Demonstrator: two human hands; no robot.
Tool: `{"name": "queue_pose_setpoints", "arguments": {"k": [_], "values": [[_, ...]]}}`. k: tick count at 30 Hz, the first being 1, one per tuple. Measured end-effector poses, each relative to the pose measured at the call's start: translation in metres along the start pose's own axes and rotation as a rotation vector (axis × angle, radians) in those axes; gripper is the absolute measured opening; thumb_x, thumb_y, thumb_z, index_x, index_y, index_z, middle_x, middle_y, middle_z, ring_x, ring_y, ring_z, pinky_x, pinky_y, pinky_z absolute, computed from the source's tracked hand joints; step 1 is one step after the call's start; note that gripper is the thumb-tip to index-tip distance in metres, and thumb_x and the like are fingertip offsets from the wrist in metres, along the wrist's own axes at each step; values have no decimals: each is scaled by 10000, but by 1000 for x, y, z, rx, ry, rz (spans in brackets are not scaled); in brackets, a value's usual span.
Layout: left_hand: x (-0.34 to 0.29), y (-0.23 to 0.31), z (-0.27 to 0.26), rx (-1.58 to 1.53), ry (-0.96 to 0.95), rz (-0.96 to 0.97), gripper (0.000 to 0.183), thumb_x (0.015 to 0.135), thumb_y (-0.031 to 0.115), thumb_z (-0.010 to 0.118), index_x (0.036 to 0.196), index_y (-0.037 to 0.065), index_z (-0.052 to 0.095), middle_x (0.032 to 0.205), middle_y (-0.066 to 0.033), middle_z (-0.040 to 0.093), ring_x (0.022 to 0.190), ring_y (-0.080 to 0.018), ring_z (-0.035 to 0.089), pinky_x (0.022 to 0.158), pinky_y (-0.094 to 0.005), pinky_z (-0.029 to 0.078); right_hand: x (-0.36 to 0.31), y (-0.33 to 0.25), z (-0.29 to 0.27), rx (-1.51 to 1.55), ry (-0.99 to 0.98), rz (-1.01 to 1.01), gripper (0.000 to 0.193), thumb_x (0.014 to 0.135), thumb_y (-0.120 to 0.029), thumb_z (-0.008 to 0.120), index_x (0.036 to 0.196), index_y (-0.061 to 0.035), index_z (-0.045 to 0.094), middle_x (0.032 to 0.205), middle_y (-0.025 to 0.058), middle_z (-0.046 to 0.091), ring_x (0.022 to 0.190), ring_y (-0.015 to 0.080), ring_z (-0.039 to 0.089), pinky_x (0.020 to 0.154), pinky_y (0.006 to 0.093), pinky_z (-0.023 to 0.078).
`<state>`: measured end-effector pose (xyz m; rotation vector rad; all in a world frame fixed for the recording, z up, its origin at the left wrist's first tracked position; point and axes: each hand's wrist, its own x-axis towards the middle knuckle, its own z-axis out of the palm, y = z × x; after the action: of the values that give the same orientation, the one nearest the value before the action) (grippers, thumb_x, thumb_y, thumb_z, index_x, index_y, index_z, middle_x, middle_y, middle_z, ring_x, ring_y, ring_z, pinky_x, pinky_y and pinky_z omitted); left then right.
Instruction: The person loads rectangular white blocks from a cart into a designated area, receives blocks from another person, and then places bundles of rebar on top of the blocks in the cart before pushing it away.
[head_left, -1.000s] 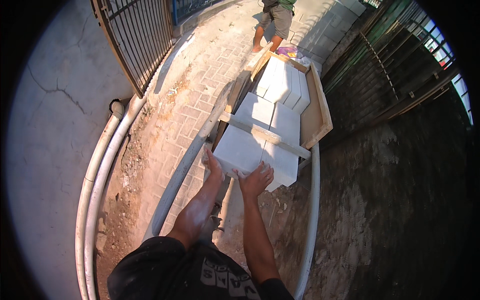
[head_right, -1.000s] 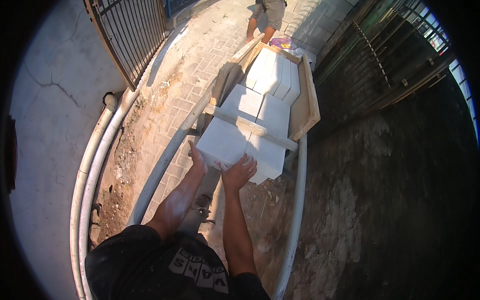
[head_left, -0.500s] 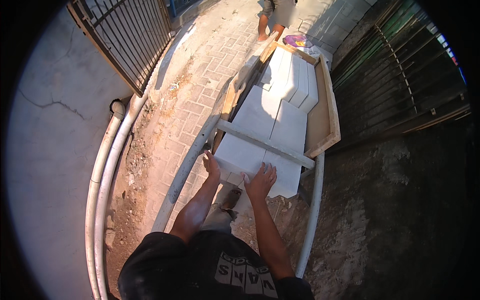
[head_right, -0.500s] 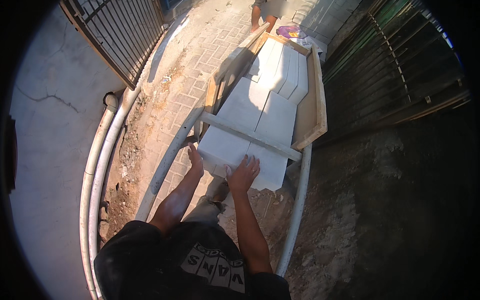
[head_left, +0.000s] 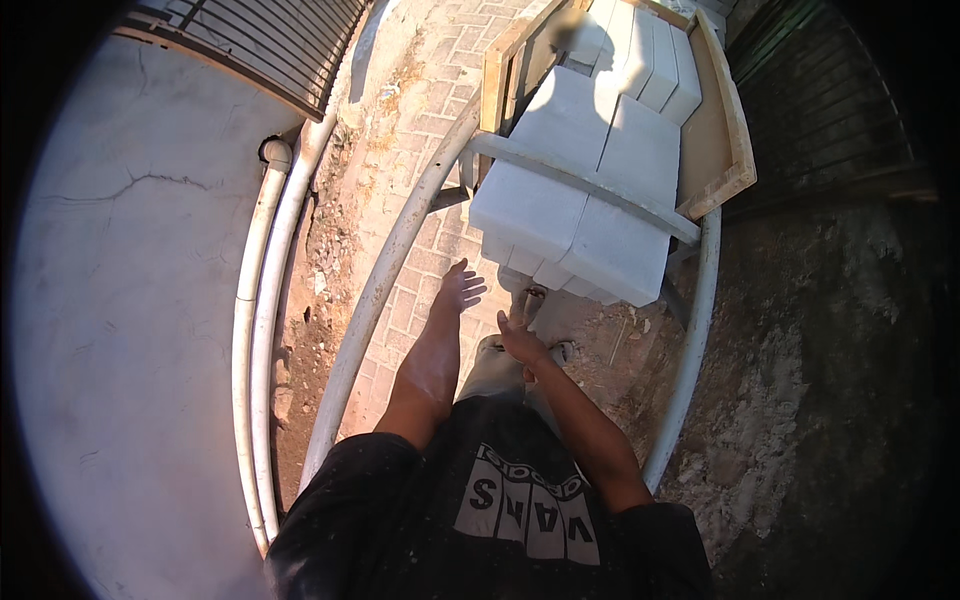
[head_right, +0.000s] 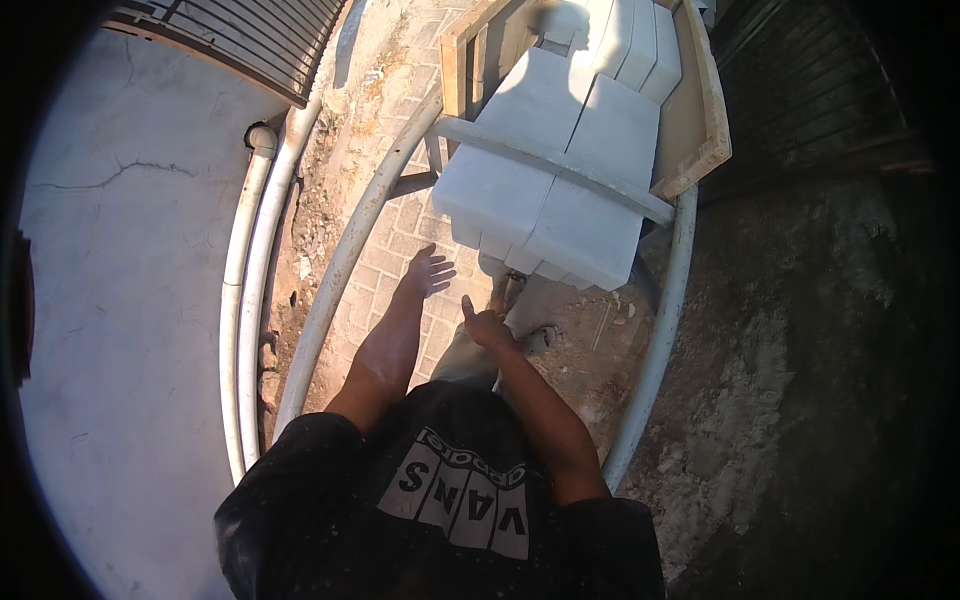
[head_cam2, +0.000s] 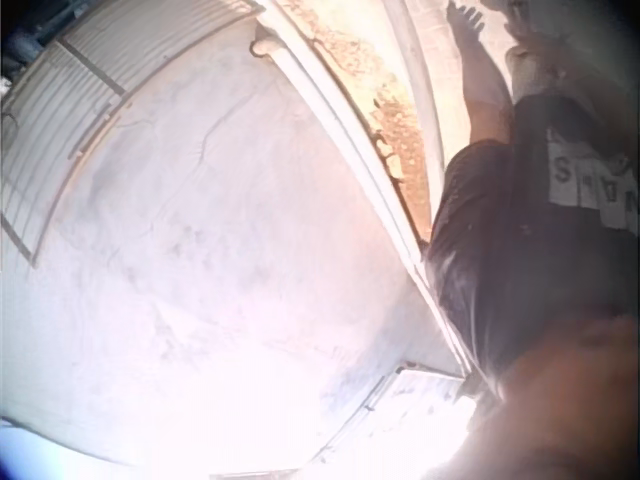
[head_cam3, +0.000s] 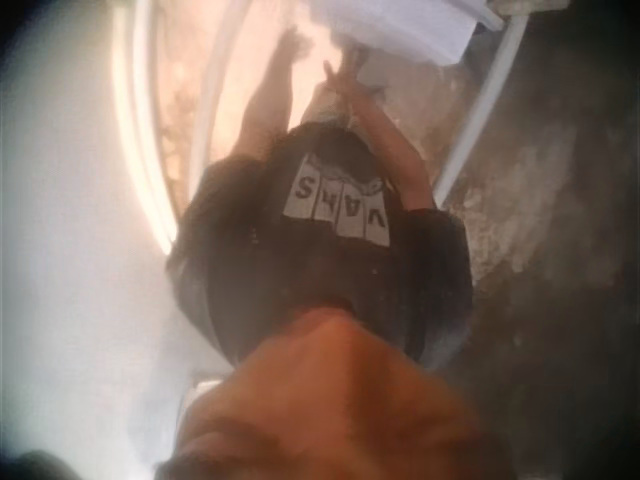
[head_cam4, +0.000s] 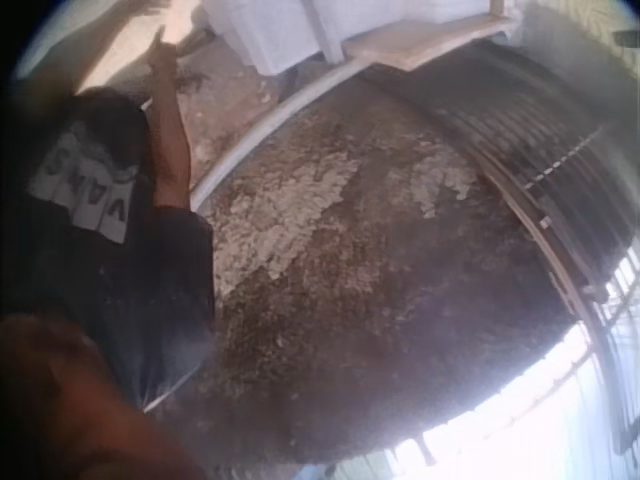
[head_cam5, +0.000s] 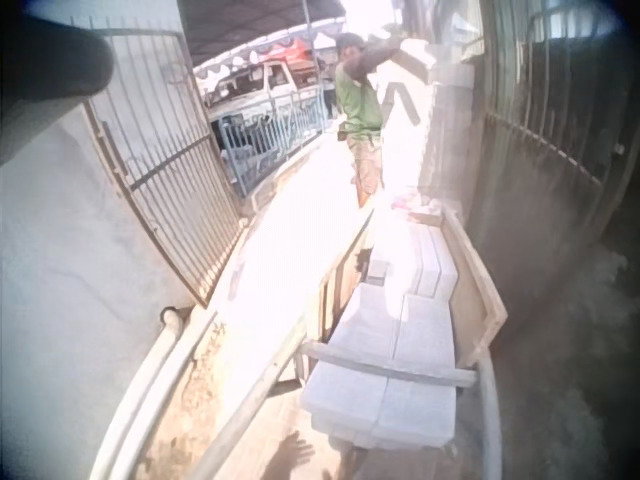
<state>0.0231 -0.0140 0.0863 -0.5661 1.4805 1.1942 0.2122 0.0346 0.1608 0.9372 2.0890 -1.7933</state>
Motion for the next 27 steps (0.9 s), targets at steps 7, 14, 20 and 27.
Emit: {"name": "queue_pose_setpoints", "arguments": {"k": [7, 14, 20, 27], "values": [[-10, -86, -73, -194, 87, 255, 610, 1013, 456, 524, 1413, 2, 446, 1233, -179, 624, 998, -304, 652, 835, -422, 530, -134, -219, -30, 21, -111, -1056, 771, 1026, -601, 398, 1532, -19, 407, 1579, 213, 404, 1473, 378, 363, 1196, 481, 295], [-59, -13, -12, 186, 99, 413, 678, 954, 558, 616, 1383, 40, 526, 1258, -157, 663, 1020, -292, 689, 832, -450, 536, -87, -87, -101, -1320, -158, -123, 670, 926, -549, 615, 1469, -165, 538, 1555, 275, 413, 1446, 584, 280, 1098, 823, 66], [-204, 52, 12, 581, 167, 1163, 441, 970, 396, 689, 1146, -8, 703, 873, -112, 729, 833, -150, 684, 790, -319, 543, -74, -87, -223, -533, 985, -302, 636, 890, -488, 676, 1236, 44, 634, 1155, 257, 677, 1183, 422, 593, 1022, 541, 439], [-251, 124, 11, 390, 327, 1386, 338, 1029, 306, 636, 1132, -12, 679, 890, -42, 692, 842, -110, 636, 740, -272, 479, -64, -11, -259, -402, 1039, -64, 527, 863, -419, 741, 1083, 52, 659, 1045, 292, 668, 931, 480, 659, 814, 535, 532]]}}
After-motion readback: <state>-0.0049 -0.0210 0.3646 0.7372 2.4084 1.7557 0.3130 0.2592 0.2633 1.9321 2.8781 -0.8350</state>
